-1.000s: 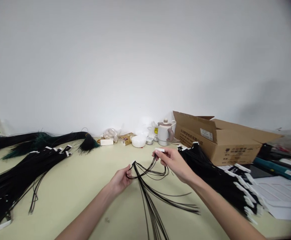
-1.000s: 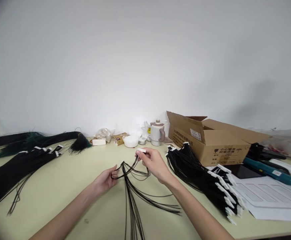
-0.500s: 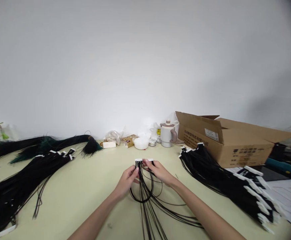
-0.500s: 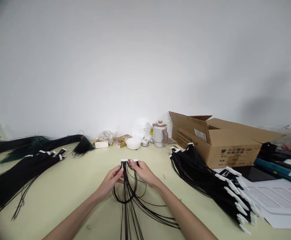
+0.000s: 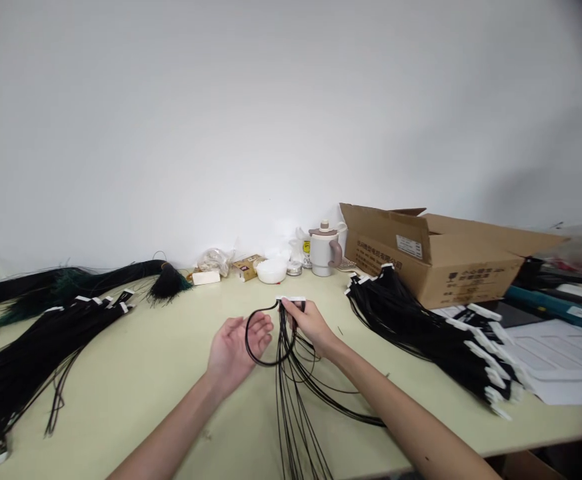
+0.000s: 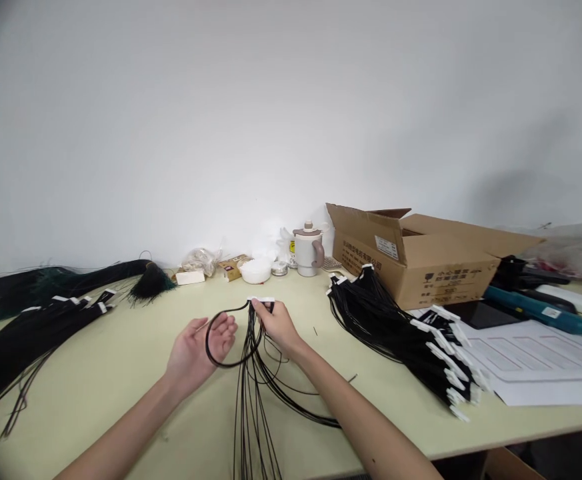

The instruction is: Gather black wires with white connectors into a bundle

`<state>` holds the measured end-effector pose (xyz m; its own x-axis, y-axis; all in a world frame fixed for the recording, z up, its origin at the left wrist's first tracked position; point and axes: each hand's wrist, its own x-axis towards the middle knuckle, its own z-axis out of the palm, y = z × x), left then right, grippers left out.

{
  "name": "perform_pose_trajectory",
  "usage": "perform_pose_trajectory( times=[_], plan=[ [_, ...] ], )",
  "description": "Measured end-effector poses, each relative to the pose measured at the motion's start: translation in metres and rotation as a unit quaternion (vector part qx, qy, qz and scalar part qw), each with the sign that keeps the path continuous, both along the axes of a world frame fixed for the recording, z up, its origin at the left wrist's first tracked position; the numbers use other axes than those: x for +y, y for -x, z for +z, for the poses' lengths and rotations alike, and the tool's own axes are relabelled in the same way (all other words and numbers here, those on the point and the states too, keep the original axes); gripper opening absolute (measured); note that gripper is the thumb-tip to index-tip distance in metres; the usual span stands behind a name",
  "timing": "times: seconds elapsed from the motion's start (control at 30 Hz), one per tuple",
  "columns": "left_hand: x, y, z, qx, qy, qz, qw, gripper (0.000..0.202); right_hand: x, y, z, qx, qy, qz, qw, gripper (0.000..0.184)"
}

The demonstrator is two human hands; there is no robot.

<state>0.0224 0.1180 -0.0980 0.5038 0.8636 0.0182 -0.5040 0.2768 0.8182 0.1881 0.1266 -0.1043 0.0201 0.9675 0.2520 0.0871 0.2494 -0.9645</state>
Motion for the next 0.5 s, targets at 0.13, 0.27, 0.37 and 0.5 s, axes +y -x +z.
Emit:
perform_pose_trajectory(
  times=[0.13, 0.27, 0.37, 0.5],
  plan=[
    [0.003, 0.004, 0.009, -0.063, -0.075, 0.037, 0.994, 0.050, -0.012, 0.009, 0.005, 0.111, 0.139, 0.089, 0.980, 0.046],
    [0.011, 0.005, 0.005, 0.085, -0.200, 0.140, 0.966, 0.066, -0.024, 0.018, 0.002, 0.145, 0.192, 0.178, 0.954, 0.043],
    [0.014, 0.006, 0.002, 0.274, -0.286, 0.151, 0.906, 0.049, -0.027, 0.020, -0.003, 0.107, 0.203, 0.229, 0.946, 0.043],
    [0.013, 0.007, 0.001, 0.447, -0.335, 0.029, 0.829, 0.042, -0.027, 0.013, -0.004, 0.016, 0.162, 0.301, 0.940, 0.045]
  ],
)
